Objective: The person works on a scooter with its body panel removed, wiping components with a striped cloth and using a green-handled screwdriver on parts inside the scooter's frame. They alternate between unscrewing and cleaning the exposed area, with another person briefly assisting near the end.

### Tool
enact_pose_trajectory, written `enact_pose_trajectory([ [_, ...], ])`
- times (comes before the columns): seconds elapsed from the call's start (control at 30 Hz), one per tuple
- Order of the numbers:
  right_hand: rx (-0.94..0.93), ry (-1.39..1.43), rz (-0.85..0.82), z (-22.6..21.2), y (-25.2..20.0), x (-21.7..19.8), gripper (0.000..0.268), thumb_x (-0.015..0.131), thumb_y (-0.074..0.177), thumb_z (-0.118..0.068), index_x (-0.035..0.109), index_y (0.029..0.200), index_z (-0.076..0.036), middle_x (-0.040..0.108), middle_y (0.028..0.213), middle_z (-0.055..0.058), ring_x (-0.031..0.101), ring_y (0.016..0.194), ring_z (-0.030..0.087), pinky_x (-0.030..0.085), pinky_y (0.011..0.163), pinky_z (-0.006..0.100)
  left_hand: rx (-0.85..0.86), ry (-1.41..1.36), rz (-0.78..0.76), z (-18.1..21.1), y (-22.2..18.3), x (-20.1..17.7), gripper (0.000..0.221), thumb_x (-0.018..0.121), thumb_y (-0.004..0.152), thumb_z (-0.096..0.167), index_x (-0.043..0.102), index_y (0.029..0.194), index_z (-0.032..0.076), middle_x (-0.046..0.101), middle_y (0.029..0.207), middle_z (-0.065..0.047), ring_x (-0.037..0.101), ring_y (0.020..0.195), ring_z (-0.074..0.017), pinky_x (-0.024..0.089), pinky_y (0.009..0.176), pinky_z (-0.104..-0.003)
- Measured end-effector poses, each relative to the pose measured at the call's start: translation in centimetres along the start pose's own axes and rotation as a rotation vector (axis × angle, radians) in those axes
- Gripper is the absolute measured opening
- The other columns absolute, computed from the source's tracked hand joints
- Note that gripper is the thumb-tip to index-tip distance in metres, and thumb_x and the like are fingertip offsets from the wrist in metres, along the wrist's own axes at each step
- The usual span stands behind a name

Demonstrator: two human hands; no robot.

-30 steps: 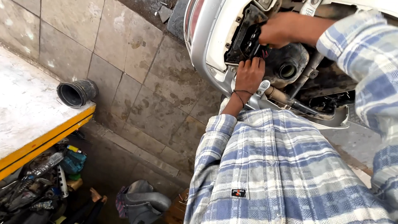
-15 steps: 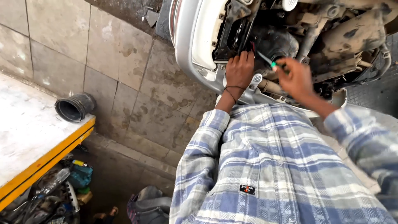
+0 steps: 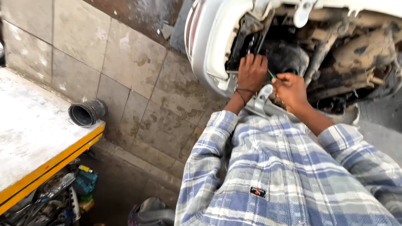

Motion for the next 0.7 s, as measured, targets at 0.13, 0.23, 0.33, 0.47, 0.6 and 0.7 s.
enact_pose_trajectory([
  [0.13,-0.029,-0.334,-0.007,-5.7,3.0,-1.5,0.028,0.075,0.093,-0.018,0.075,0.112,0.003,0.074,0.08,0.008,0.062,0.063,0.008,0.049,0.054,0.026,0.088,0.035,0.014,0.3,0.5,0.3,0.013,0.064,0.08,0.016,0.068,0.09,0.007,0.06,0.091,-0.007,0.056,0.098,-0.0267,0.046,0.084,-0.041],
  [0.23,-0.037,-0.618,-0.231,-7.9,6.4,-1.0,0.033,0.077,0.091,-0.025,0.077,0.112,0.0,0.077,0.082,0.013,0.063,0.062,0.016,0.049,0.055,0.034,0.109,0.083,0.016,0.6,0.2,0.9,0.007,0.065,0.081,0.015,0.067,0.086,0.009,0.06,0.091,-0.006,0.055,0.099,-0.0255,0.045,0.084,-0.041],
  [0.33,-0.156,-0.94,-0.309,-8.9,8.8,1.8,0.032,0.075,0.089,-0.029,0.081,0.11,-0.006,0.081,0.086,0.012,0.072,0.066,0.024,0.058,0.065,0.038,0.104,0.087,0.038,0.4,-0.1,0.8,0.008,0.066,0.083,0.017,0.067,0.085,0.009,0.059,0.09,-0.006,0.055,0.097,-0.0249,0.044,0.082,-0.041],
  [0.47,-0.53,-1.305,-0.383,-7.3,14.5,5.0,0.03,0.077,0.077,-0.021,0.083,0.105,-0.011,0.078,0.096,0.015,0.072,0.084,0.033,0.059,0.08,0.044,0.121,0.099,0.028,0.1,-0.1,0.1,0.007,0.067,0.081,0.015,0.069,0.085,0.009,0.059,0.088,-0.005,0.055,0.094,-0.0236,0.045,0.08,-0.039],
  [0.6,-0.328,-1.446,-0.593,-9.6,12.7,7.1,0.018,0.076,0.081,-0.023,0.078,0.093,-0.01,0.078,0.084,0.014,0.074,0.076,0.032,0.059,0.075,0.044,0.195,0.085,-0.046,0.1,-2.1,2.6,0.005,0.068,0.08,0.011,0.07,0.084,0.008,0.061,0.088,-0.005,0.059,0.088,-0.0219,0.048,0.08,-0.034],
  [0.7,-0.36,-1.8,-0.65,-11.2,11.8,9.5,0.019,0.072,0.083,-0.017,0.074,0.073,-0.001,0.074,0.076,0.014,0.072,0.072,0.031,0.059,0.065,0.045,0.278,0.087,-0.1,0.3,-2.4,2.6,0.004,0.068,0.08,0.01,0.07,0.082,0.008,0.063,0.086,-0.005,0.061,0.084,-0.0209,0.05,0.081,-0.034],
])
Point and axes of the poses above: each hand's wrist, its own y-axis towards the middle knuckle, its own x-axis out of the palm, z = x × y, the point moved 9 cm from there along y, towards the middle knuckle
